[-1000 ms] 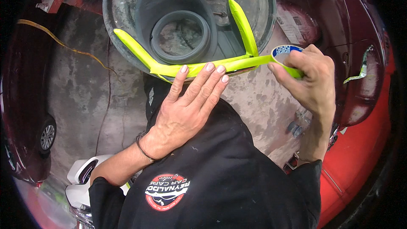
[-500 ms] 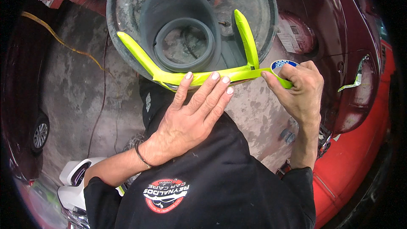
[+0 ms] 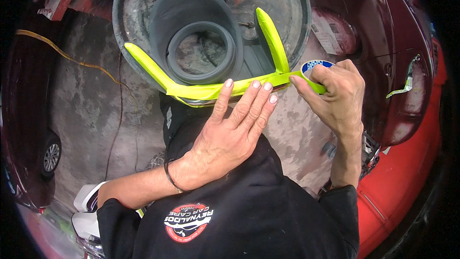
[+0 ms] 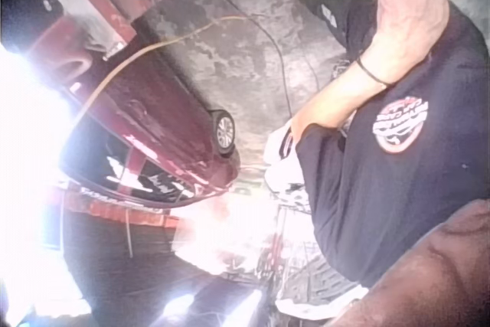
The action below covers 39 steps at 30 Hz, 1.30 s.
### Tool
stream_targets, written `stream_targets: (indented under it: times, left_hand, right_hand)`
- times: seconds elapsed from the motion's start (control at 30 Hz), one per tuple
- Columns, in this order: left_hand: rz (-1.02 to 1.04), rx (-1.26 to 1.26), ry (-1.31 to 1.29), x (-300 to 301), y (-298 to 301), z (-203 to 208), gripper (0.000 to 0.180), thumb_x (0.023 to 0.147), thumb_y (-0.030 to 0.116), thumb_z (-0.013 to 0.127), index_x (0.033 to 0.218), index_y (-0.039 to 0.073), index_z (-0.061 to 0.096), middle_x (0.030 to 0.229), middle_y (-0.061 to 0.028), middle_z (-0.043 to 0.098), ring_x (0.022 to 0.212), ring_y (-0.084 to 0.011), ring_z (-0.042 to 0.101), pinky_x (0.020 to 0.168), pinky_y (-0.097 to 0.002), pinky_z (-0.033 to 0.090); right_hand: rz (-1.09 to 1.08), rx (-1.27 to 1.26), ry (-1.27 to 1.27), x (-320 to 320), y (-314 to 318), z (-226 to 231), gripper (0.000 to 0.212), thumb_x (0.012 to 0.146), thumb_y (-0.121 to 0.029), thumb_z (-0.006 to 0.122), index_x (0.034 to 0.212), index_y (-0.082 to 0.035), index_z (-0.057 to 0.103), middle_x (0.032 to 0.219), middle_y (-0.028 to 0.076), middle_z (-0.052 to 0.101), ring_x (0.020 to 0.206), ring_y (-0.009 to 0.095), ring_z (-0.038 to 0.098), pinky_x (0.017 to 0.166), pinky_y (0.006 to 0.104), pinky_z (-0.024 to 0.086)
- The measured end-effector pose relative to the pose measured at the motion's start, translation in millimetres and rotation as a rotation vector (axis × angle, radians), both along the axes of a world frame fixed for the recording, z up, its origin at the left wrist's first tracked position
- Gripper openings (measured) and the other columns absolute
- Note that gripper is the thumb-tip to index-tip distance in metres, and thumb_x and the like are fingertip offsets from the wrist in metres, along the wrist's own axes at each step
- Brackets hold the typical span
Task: The person applies strips of bright yellow tape to a black plastic car trim piece. They carefully align and smooth the tape along the edges of the trim, which is resting on a bucket. The person handles the tape roll and the trim piece by hand throughout the process.
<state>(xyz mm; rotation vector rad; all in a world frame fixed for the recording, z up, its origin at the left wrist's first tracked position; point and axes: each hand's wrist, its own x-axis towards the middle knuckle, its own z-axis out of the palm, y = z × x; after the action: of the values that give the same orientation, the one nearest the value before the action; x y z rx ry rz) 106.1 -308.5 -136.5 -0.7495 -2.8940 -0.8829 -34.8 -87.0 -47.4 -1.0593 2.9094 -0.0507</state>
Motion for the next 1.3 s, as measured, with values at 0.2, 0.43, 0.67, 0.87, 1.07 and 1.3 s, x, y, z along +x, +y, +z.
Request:
stream_targets:
  times: [0.2,0.43,0.67,0.87,1.07,1.3]
  left_hand:
    - [0.010,-0.051,0.017,-1,5,0,0.064,0.099,0.019,0.073,0.159,0.002,0.063,0.172,-0.0146,0.054,0.166,-0.0308,0.043,0.138,-0.0686,0.023]
    - [0.019,-0.173,0.053,-7,13,0,0.063,0.101,0.024,0.068,0.163,0.009,0.062,0.175,-0.0090,0.052,0.166,-0.0331,0.040,0.136,-0.0654,0.025]
    - [0.020,-0.284,0.104,-14,15,-5,0.065,0.102,0.026,0.064,0.166,0.018,0.060,0.177,0.0000,0.050,0.164,-0.0336,0.040,0.127,-0.0594,0.033]
    - [0.003,-0.424,0.214,-29,15,-9,0.064,0.101,0.029,0.064,0.165,0.026,0.061,0.175,0.0039,0.050,0.152,-0.0300,0.047,0.111,-0.0562,0.039]
    - [0.013,-0.469,0.297,-30,14,-16,0.062,0.100,0.028,0.065,0.163,0.029,0.063,0.173,0.0056,0.052,0.150,-0.0282,0.047,0.109,-0.0551,0.039]
    - [0.119,-0.123,0.119,-25,-14,-1,0.071,0.088,0.019,0.085,0.157,0.019,0.067,0.167,-0.0034,0.058,0.151,-0.0297,0.052,0.117,-0.0509,0.036]
  right_hand:
    - [0.007,-0.026,0.008,1,2,-6,0.035,0.089,-0.035,0.094,0.079,-0.014,0.069,0.062,0.005,0.063,0.059,0.028,0.062,0.070,0.0420,0.048]
    - [0.002,-0.041,-0.005,-1,3,-9,0.033,0.089,-0.034,0.094,0.080,-0.014,0.069,0.063,0.005,0.064,0.059,0.028,0.062,0.071,0.0419,0.048]
    - [-0.019,-0.114,0.007,5,3,-9,0.030,0.088,-0.031,0.094,0.084,-0.014,0.070,0.066,0.006,0.067,0.062,0.029,0.065,0.072,0.0425,0.049]
    - [-0.025,-0.212,-0.030,11,4,-14,0.023,0.089,-0.026,0.091,0.094,-0.012,0.074,0.072,0.006,0.071,0.065,0.030,0.068,0.074,0.0423,0.051]
    - [-0.092,-0.218,-0.058,16,15,-24,0.022,0.092,-0.026,0.088,0.104,-0.011,0.076,0.082,0.007,0.076,0.078,0.029,0.074,0.085,0.0449,0.052]
    - [-0.160,-0.319,0.128,31,7,-34,0.040,0.092,-0.024,0.087,0.129,-0.013,0.077,0.115,0.006,0.078,0.106,0.028,0.072,0.099,0.0476,0.049]
